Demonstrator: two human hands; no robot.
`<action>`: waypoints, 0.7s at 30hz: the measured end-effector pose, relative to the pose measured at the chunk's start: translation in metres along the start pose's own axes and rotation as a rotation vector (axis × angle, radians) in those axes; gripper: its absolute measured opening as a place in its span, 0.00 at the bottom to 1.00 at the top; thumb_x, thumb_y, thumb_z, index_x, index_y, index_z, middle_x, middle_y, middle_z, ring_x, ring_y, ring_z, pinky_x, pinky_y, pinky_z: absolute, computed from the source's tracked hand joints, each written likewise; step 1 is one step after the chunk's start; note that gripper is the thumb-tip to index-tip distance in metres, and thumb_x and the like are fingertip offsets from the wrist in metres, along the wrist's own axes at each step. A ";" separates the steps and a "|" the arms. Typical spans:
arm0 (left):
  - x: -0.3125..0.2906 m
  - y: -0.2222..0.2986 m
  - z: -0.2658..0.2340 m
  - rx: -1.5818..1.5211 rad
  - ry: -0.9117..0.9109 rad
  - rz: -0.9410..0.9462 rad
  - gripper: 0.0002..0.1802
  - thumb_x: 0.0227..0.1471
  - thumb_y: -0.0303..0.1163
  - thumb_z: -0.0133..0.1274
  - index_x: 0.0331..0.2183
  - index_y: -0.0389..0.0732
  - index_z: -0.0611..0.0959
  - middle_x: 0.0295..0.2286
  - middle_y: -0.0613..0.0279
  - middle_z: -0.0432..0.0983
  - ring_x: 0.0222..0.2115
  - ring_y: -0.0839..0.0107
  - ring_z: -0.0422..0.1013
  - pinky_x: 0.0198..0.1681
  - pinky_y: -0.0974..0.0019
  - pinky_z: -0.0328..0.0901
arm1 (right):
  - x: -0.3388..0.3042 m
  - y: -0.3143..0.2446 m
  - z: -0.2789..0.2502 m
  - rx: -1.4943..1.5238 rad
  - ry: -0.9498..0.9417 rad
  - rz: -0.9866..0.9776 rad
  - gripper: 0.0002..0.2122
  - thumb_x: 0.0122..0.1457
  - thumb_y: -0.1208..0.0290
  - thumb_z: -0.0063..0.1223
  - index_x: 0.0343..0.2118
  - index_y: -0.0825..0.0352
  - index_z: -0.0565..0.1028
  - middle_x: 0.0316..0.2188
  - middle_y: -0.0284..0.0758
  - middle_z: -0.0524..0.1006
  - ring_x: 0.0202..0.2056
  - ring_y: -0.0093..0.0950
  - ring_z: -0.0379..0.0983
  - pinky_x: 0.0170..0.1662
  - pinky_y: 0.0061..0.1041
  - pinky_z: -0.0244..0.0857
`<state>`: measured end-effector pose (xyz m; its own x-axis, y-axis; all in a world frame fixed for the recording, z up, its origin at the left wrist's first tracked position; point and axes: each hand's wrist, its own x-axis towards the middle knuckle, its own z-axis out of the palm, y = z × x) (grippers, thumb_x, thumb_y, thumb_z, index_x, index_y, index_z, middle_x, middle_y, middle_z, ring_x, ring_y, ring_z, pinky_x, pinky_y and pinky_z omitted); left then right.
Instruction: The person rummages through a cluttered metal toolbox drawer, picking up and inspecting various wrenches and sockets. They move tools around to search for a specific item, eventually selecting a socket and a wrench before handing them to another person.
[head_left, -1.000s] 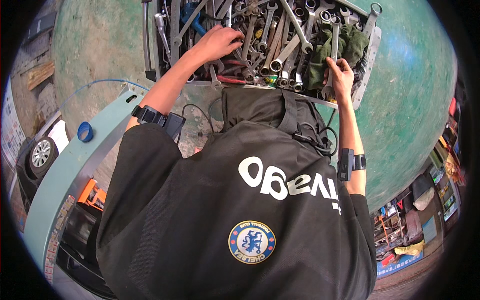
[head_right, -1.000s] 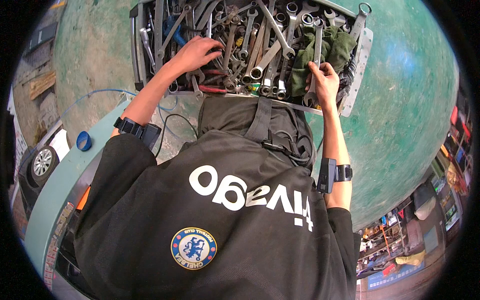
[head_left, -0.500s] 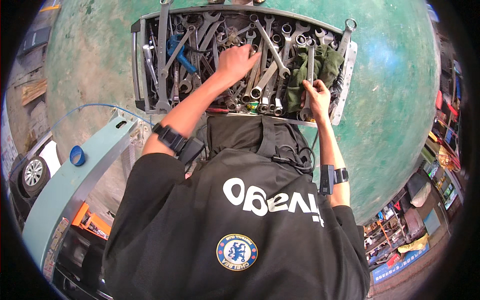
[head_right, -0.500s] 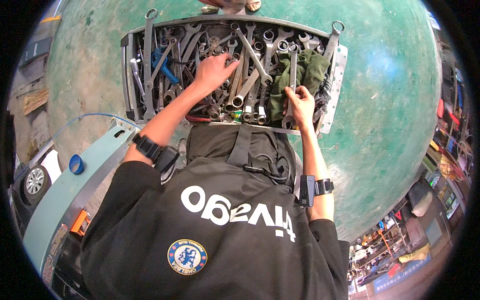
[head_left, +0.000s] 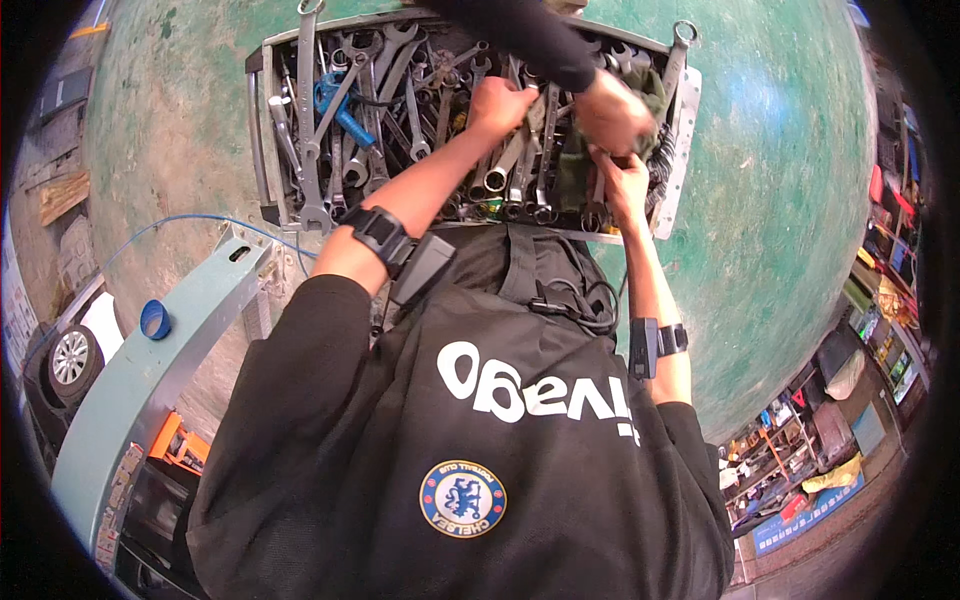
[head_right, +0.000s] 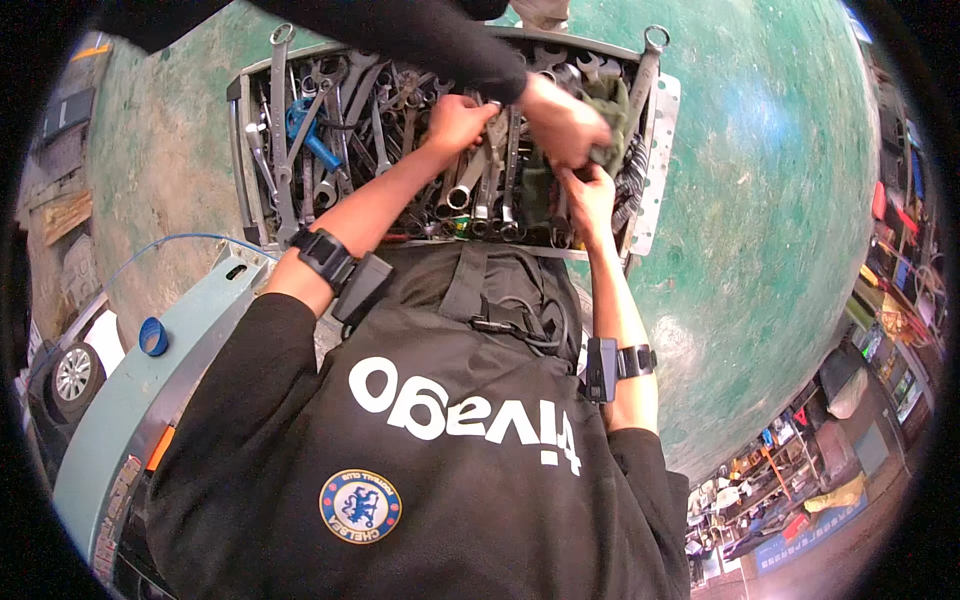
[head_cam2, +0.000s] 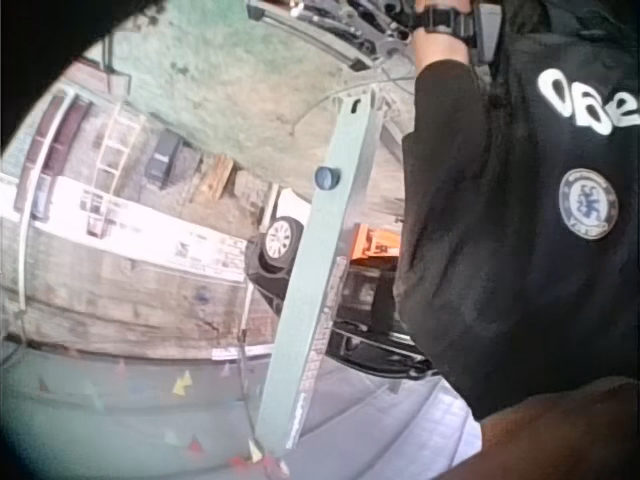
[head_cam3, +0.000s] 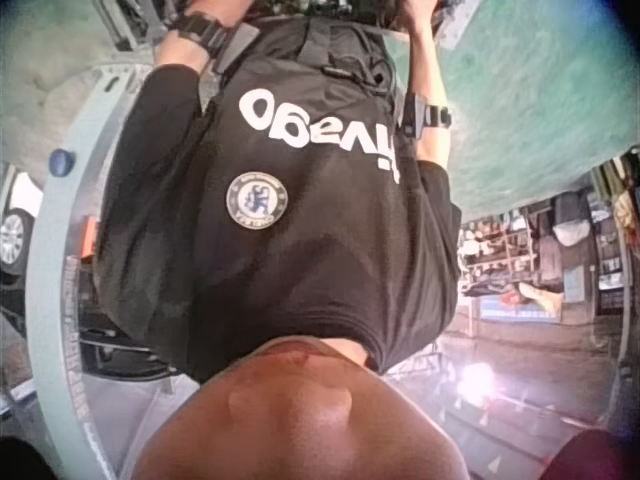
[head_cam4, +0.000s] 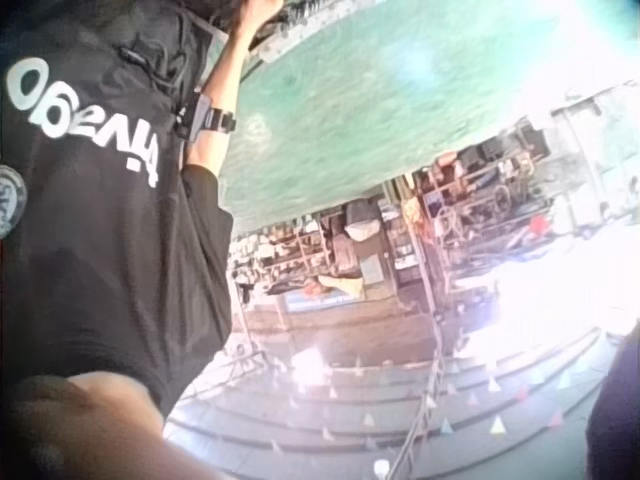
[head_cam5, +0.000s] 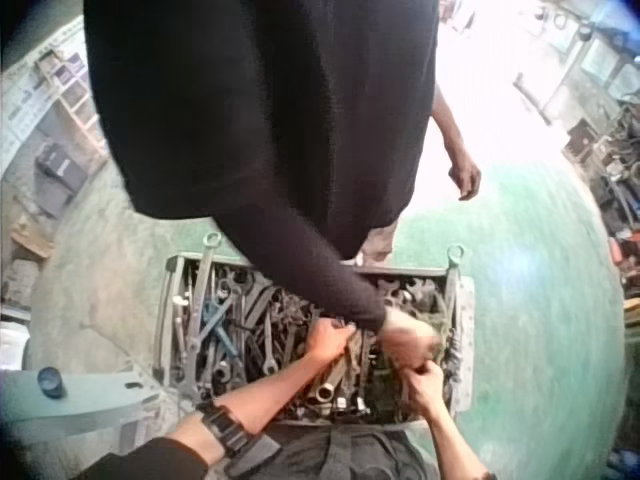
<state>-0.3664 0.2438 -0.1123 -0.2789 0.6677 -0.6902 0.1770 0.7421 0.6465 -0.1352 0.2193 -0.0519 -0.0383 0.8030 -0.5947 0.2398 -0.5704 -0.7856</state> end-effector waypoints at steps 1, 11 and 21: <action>-0.001 -0.005 -0.006 -0.035 -0.035 -0.006 0.20 0.41 0.47 0.60 0.21 0.37 0.84 0.23 0.54 0.80 0.28 0.63 0.78 0.35 0.62 0.70 | 0.003 -0.002 0.002 0.035 0.003 0.037 0.13 0.53 0.66 0.63 0.33 0.71 0.77 0.25 0.30 0.77 0.25 0.16 0.67 0.29 0.17 0.62; -0.076 -0.024 -0.119 0.565 0.164 0.234 0.19 0.44 0.46 0.57 0.30 0.40 0.82 0.25 0.52 0.78 0.28 0.57 0.76 0.33 0.59 0.68 | -0.033 0.002 0.051 -0.596 -0.436 -0.243 0.19 0.52 0.53 0.59 0.35 0.67 0.77 0.23 0.45 0.77 0.27 0.43 0.75 0.31 0.38 0.66; -0.103 -0.026 -0.113 0.658 0.472 0.459 0.09 0.47 0.37 0.53 0.29 0.42 0.81 0.27 0.54 0.77 0.30 0.56 0.75 0.34 0.54 0.69 | -0.047 0.023 0.047 -0.604 -0.491 -0.327 0.23 0.46 0.63 0.59 0.46 0.68 0.74 0.36 0.48 0.77 0.39 0.45 0.74 0.44 0.37 0.67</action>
<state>-0.4492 0.1495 -0.0209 -0.3786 0.9184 -0.1150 0.8244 0.3911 0.4092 -0.1730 0.1604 -0.0504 -0.5799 0.6657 -0.4696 0.6154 -0.0199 -0.7880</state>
